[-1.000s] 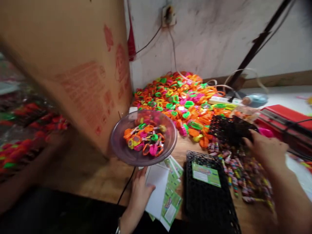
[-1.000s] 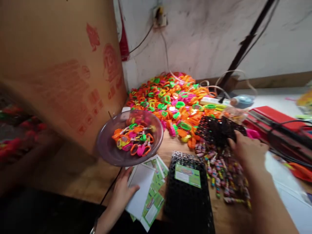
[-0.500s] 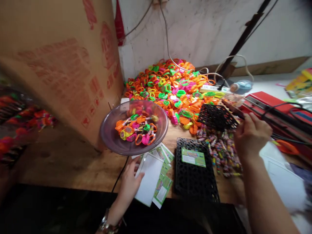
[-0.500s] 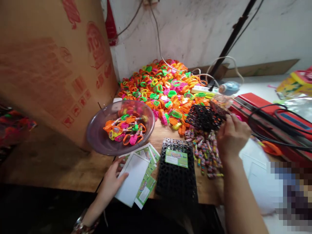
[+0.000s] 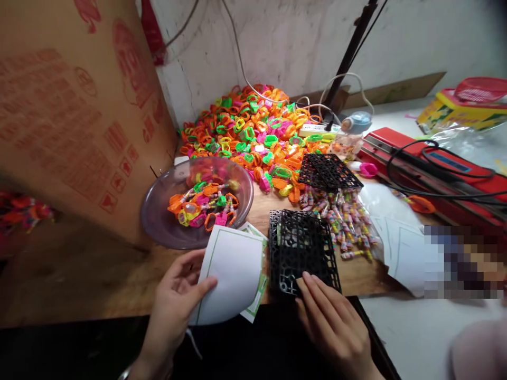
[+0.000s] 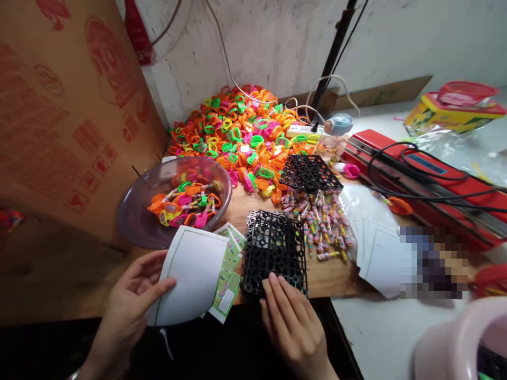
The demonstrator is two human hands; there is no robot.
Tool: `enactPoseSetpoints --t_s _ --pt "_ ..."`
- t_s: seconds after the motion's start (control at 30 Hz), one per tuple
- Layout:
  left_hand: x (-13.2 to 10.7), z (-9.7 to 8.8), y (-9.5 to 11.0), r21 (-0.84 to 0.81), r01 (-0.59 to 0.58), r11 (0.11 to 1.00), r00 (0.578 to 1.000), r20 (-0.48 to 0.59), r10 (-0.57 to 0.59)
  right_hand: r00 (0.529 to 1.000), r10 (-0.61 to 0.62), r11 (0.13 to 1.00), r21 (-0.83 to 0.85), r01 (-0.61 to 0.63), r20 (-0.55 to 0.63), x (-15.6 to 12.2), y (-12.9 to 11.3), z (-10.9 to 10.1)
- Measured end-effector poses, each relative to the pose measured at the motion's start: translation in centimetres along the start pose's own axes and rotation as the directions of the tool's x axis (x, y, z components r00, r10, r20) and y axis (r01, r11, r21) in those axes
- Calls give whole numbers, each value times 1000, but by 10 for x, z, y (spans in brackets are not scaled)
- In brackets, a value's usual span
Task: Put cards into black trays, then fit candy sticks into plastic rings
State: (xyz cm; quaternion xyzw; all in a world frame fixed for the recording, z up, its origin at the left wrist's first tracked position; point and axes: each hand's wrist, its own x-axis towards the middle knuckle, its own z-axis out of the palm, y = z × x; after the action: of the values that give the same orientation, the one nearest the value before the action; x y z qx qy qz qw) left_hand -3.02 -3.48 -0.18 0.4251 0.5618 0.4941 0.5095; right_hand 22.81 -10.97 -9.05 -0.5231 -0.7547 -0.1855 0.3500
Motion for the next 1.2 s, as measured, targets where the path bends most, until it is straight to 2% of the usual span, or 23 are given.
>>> enactPoseSetpoints --t_s 0.07,0.13,0.17,0.2,0.27,0.3,0.33,0.37,0.43,0.47,0.5,0.57,0.6,0.67,0.73,0.77,0.87,0.93,0.97,1.03,1.07,1.13,1.2 --pt "0 9 -4 -61 -4 998 999 43 6 999 43 995 91 -46 31 -3 -3 4" --pt "-7 23 -10 -97 -10 995 996 88 18 976 216 945 248 -212 13 -1 -14 -2" --pt "-12 31 -14 -105 -19 994 994 107 30 940 341 873 365 -324 18 2 -22 -8" --pt "-18 39 -17 -106 -34 994 992 121 47 884 465 758 491 -429 55 8 -32 -16" --pt "-27 49 -27 -63 -78 995 983 161 87 742 636 448 681 -579 213 21 -48 -28" --pt "-27 50 -33 -5 -112 994 974 200 110 672 686 317 717 -621 278 29 -50 -33" --pt "-23 49 -40 85 -162 983 959 250 137 602 738 227 728 -647 305 36 -45 -36" --pt "-14 45 -48 199 -236 951 939 301 170 523 806 185 721 -668 278 42 -33 -38" --pt "13 34 -66 457 -408 790 894 373 246 348 934 218 651 -727 77 47 14 -42" --pt "29 28 -74 571 -471 672 879 365 306 290 954 279 566 -775 -73 46 44 -44" --pt "45 23 -82 672 -476 567 879 343 332 249 954 298 415 -860 -168 43 75 -44" --pt "68 14 -92 781 -453 430 879 312 360 122 965 126 5 -992 -233 32 130 -37" --pt "74 12 -95 806 -431 405 888 298 351 89 967 81 -41 -996 -239 25 150 -31" --pt "76 10 -97 824 -391 409 909 277 312 68 967 45 -98 -994 -247 12 172 -17" --pt "71 12 -96 834 -340 435 934 244 262 93 963 69 -103 -992 -252 3 176 -6" --pt "69 12 -95 838 -313 447 944 224 241 152 951 127 -109 -986 -269 1 174 -3" --pt "63 9 -89 833 -237 500 969 164 186 407 845 393 -113 -912 -346 8 154 -1" --pt "58 4 -82 804 -197 561 980 154 123 547 769 551 -90 -829 -332 22 123 -4" --pt "53 1 -78 783 -179 596 983 162 82 596 753 604 -66 -794 -278 31 102 -7" --pt "38 -4 -64 729 -149 668 978 207 -9 799 594 804 116 -584 -96 51 52 -13" --pt "28 -5 -55 673 -118 730 970 235 -60 872 488 855 220 -470 -31 60 27 -15" --pt "8 -5 -35 486 -14 874 950 279 -140 950 307 867 395 -303 55 77 -16 -18" --pt "-10 0 -14 265 75 961 940 303 -156 976 199 825 523 -214 86 90 -42 -15"
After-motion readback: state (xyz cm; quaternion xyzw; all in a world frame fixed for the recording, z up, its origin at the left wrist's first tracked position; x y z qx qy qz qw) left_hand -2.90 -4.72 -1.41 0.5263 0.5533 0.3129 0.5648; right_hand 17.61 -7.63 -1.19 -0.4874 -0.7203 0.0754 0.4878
